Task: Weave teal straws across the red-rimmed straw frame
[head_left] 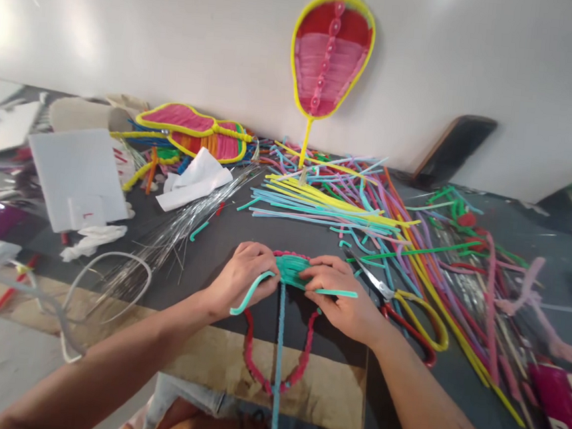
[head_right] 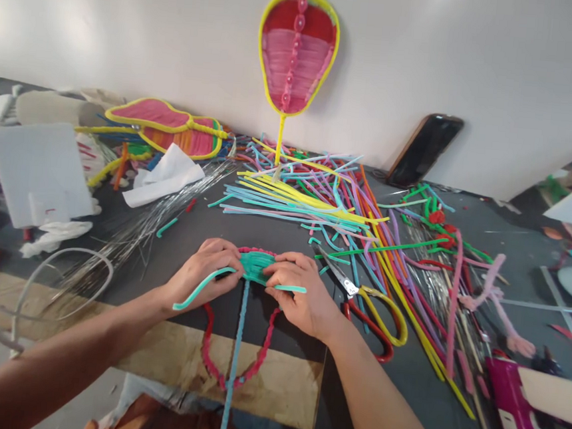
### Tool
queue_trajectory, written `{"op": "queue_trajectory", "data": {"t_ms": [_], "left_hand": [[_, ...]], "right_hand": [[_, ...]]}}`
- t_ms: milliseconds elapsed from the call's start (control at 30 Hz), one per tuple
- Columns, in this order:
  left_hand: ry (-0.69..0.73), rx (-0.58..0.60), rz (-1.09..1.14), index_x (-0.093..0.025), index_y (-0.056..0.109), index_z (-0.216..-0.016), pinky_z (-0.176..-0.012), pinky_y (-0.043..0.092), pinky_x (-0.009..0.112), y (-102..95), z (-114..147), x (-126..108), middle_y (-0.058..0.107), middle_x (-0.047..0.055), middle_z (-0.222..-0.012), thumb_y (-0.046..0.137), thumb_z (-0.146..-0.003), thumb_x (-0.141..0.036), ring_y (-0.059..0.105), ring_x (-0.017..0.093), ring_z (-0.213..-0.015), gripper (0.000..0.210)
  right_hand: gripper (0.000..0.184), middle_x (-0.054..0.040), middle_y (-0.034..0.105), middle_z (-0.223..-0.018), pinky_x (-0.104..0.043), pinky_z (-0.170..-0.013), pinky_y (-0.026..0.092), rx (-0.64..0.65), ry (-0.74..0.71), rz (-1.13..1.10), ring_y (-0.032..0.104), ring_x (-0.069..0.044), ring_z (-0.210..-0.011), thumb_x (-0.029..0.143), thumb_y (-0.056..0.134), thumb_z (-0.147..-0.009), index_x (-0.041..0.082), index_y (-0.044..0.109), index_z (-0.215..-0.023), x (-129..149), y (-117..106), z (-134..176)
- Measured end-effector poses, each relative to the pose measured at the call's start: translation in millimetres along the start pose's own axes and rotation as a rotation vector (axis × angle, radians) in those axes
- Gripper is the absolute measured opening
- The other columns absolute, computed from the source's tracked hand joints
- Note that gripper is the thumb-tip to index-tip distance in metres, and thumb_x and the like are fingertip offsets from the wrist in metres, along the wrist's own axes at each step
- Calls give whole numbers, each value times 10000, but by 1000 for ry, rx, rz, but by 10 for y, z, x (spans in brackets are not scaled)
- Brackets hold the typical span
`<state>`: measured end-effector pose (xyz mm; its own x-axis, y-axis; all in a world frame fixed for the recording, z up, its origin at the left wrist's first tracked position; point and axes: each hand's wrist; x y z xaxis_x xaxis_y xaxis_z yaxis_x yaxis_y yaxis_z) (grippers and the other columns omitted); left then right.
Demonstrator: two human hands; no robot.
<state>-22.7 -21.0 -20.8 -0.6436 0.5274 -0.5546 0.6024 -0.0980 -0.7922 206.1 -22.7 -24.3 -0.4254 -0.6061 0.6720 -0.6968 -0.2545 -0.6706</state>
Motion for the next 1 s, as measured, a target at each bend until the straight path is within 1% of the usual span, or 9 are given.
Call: {"op": "queue_trajectory", "data": {"t_ms": [167,267,367,400,467,567,700,800,1000], "left_hand": [[9,12,7,-197,611,-736,-869,387,331,-12,-16,-11,621,19,-816,532,-780,-125,579,157,-884,116],[5,10,12,-197,616,-742,-868,389,332,-24,-19,-21,627,21,-813,532,-784,-145,583,157,-873,107],[8,16,16,-199,612,-753,-876,385,338,-29,-17,-19,628,17,-804,527,-788,-153,584,160,-875,103],[15,20,17,-199,610,-759,-876,385,339,-29,-15,-16,627,17,-807,527,-787,-153,582,161,-878,99],[25,26,13,-195,600,-764,-865,393,338,-25,-13,-8,624,22,-829,534,-784,-162,576,162,-874,76],[31,21,-10,-181,580,-742,-844,406,333,-14,-11,4,618,32,-843,534,-783,-167,568,160,-851,64],[32,16,-20,-195,597,-757,-874,387,345,-2,-8,4,622,15,-822,541,-792,-171,563,164,-889,70],[21,4,-26,-206,597,-754,-880,373,358,-15,-9,-11,638,3,-794,557,-793,-177,538,181,-938,64],[-34,-77,-90,-203,595,-653,-909,328,425,-79,-13,-36,658,11,-923,636,-745,-215,450,240,-1049,102]], "right_hand": [[79,-52,665,-931,-388,-842,471,-68,91,-101,565,-213,-973,231,613,-825,233,626,-903,15,-103,7],[147,-24,599,-702,-333,-674,487,-224,188,-95,576,-178,-737,235,588,-829,214,569,-685,97,-181,33],[163,-11,592,-636,-337,-656,494,-317,45,-4,576,-172,-687,179,565,-817,218,551,-659,230,-155,33],[94,-23,641,-705,-352,-711,506,-297,-33,49,598,-182,-751,157,565,-811,217,589,-743,274,-108,22],[198,-55,700,-949,-383,-864,488,-201,-178,203,604,-199,-958,108,527,-830,210,620,-972,336,27,-15],[329,-86,618,-1216,-480,-1061,314,-111,-228,467,470,-228,-1216,88,439,-882,183,576,-1166,346,222,-75],[281,-48,696,-1035,-536,-1095,165,-77,-137,615,538,-212,-1077,130,422,-923,214,615,-1110,300,260,-97],[228,13,709,-846,-488,-1061,189,-71,-104,630,549,-182,-945,163,473,-917,269,642,-1028,298,206,-72],[200,7,686,-796,-449,-960,255,-69,-100,603,511,-194,-924,156,503,-901,255,648,-997,279,179,-32]]}}
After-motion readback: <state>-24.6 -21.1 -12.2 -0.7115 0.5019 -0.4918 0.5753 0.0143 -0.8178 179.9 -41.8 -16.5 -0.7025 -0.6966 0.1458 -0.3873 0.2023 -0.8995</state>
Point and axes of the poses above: each hand's wrist, its own z-axis away from the middle knuckle, its own y-axis out of the palm, x = y × z
